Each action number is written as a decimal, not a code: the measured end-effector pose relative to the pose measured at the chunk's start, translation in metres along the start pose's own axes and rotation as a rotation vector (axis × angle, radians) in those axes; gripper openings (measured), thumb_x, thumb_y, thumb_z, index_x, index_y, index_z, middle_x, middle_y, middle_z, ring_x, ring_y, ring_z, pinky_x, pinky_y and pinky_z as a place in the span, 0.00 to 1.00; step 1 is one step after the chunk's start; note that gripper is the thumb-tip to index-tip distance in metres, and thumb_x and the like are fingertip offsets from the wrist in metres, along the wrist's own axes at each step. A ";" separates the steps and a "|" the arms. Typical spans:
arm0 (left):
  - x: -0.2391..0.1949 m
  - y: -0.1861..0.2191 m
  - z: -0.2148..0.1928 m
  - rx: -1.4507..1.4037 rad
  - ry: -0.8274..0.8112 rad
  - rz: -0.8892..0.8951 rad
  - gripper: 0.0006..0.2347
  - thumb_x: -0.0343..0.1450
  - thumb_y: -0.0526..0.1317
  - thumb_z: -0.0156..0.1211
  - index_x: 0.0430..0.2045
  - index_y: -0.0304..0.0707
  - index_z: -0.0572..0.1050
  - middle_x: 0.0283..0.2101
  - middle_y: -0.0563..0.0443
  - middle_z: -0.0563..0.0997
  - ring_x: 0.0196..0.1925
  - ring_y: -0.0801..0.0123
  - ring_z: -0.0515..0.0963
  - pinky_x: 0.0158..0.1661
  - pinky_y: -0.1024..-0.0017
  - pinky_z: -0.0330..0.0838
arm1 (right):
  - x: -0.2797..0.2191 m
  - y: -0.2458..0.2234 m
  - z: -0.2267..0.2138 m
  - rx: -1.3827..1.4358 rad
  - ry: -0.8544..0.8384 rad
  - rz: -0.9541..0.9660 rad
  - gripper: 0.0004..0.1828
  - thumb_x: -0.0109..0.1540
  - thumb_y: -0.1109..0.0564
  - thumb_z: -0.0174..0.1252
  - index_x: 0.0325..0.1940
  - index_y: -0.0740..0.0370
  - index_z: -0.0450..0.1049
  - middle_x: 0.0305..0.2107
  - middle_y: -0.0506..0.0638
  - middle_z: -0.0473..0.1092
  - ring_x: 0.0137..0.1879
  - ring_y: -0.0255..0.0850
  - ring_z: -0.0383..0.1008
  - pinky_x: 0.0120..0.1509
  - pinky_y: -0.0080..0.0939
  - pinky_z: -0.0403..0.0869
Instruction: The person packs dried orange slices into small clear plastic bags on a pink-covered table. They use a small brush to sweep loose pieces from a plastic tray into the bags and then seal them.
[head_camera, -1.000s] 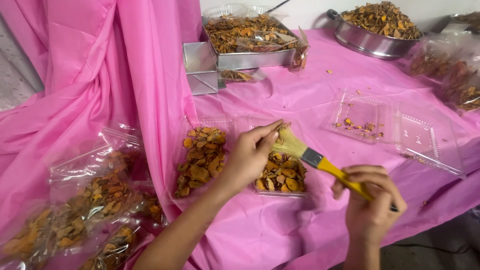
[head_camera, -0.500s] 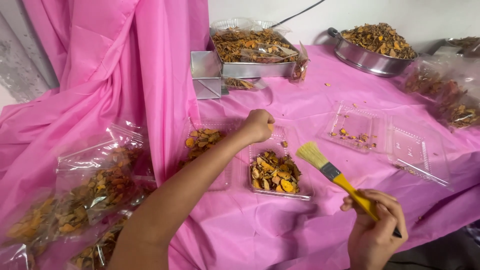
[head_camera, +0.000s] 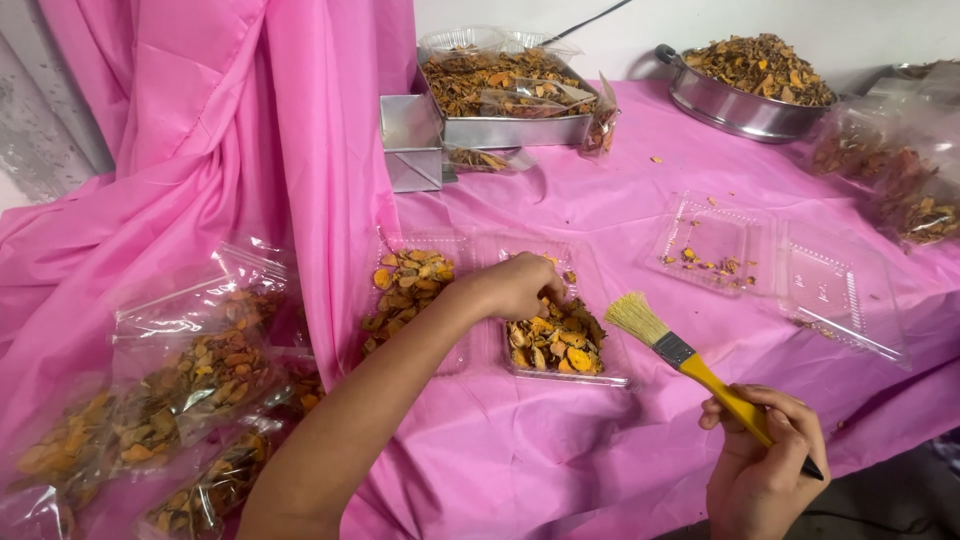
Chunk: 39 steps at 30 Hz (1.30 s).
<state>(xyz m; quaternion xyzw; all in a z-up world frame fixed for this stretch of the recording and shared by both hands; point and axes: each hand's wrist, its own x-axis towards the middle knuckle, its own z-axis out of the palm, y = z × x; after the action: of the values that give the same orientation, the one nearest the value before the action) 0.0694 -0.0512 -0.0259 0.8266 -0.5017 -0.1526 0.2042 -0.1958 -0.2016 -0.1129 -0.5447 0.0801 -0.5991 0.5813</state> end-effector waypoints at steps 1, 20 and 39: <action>-0.005 0.003 -0.002 -0.005 -0.010 -0.030 0.18 0.66 0.25 0.56 0.47 0.44 0.82 0.55 0.50 0.82 0.55 0.63 0.81 0.52 0.70 0.75 | 0.000 0.001 -0.001 0.007 -0.005 0.018 0.11 0.71 0.64 0.38 0.42 0.73 0.66 0.40 0.66 0.69 0.30 0.55 0.73 0.38 0.42 0.78; -0.038 0.019 -0.017 -0.398 0.445 -0.197 0.09 0.70 0.31 0.63 0.44 0.35 0.81 0.47 0.44 0.85 0.45 0.62 0.86 0.51 0.69 0.84 | 0.000 -0.013 0.034 0.068 -0.319 -0.019 0.09 0.69 0.61 0.52 0.50 0.70 0.68 0.52 0.67 0.71 0.45 0.54 0.79 0.52 0.43 0.81; -0.036 0.005 -0.019 -1.034 0.437 0.030 0.12 0.62 0.24 0.72 0.38 0.24 0.81 0.30 0.35 0.86 0.28 0.65 0.86 0.34 0.76 0.85 | -0.002 -0.006 0.065 0.049 -0.223 -0.098 0.10 0.72 0.61 0.48 0.45 0.72 0.73 0.45 0.68 0.74 0.47 0.56 0.81 0.44 0.43 0.84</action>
<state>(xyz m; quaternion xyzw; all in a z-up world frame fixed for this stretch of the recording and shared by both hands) 0.0577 -0.0174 -0.0050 0.6242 -0.3191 -0.2011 0.6842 -0.1516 -0.1629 -0.0836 -0.5968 -0.0264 -0.5643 0.5698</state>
